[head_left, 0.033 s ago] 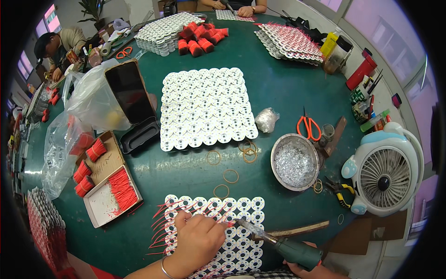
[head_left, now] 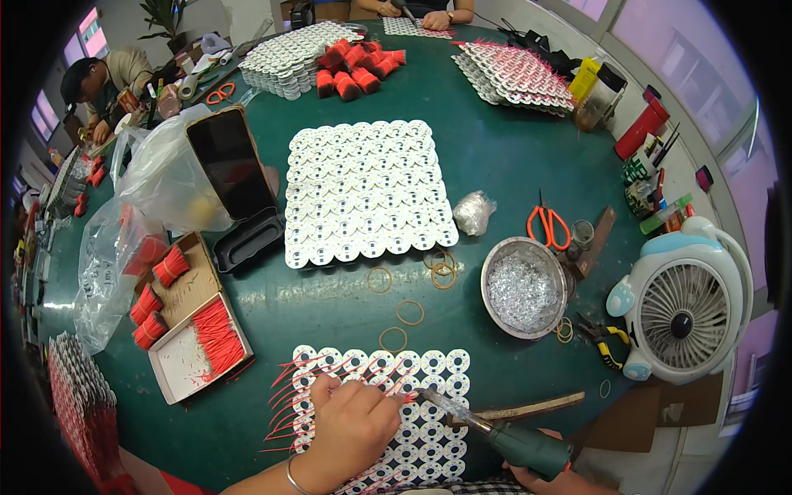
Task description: The person solders wires onto a panel of LED circuit boards by taking wires from a box, placing them onto the contact points, and attaching them with a soldering iron.
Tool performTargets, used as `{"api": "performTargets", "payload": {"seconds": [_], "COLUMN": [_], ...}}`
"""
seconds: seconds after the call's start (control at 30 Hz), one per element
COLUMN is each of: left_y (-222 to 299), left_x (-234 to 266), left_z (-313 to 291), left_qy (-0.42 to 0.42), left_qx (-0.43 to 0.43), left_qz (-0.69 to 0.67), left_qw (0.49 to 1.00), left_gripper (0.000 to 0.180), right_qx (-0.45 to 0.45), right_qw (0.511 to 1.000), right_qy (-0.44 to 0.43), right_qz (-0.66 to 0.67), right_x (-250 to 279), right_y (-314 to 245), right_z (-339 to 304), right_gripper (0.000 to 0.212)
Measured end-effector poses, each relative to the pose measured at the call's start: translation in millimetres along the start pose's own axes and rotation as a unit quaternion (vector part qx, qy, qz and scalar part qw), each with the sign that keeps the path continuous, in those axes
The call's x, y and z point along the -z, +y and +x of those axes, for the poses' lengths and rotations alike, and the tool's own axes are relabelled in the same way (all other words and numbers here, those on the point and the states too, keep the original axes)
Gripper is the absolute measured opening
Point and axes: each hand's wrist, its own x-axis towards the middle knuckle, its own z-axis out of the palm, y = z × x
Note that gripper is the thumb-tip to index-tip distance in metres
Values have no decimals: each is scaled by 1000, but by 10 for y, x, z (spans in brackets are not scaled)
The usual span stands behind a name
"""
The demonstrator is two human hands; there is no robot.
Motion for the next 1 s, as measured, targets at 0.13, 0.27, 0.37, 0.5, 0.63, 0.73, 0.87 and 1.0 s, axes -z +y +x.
{"api": "performTargets", "payload": {"seconds": [0.13, 0.27, 0.37, 0.5, 0.63, 0.73, 0.87, 1.0], "left_y": [8, 22, 16, -27, 51, 28, 89, 202], "left_x": [11, 16, 10, 26, 60, 55, 145, 233], "left_z": [2, 3, 8, -32, 15, -38, -22, -109], "left_qy": [0, -1, 2, -4, 2, -14, 16, 49], "left_qx": [-3, -5, -3, 4, -21, -29, 10, 17], "left_qz": [3, 5, 3, 23, 13, 36, 25, 46], "left_qw": [1000, 1000, 1000, 1000, 1000, 999, 1000, 998], "left_gripper": [12, 13, 13, 13, 12, 12, 16, 18], "right_qx": [18, 23, 2, 97, -163, -233, -211, -163], "right_qw": [998, 999, 1000, 993, 977, 919, 920, 958], "right_qy": [-28, -16, -10, -21, -26, 96, 89, 38], "right_qz": [-48, -38, -5, -57, 135, 303, 318, 233], "right_x": [25, 40, 30, 31, -15, -68, -80, -29], "right_y": [-11, -46, -73, -4, 169, 4, 26, 108], "right_z": [27, 35, 71, 251, -277, -234, -295, -363], "right_gripper": [52, 51, 48, 36, 35, 39, 40, 34]}}
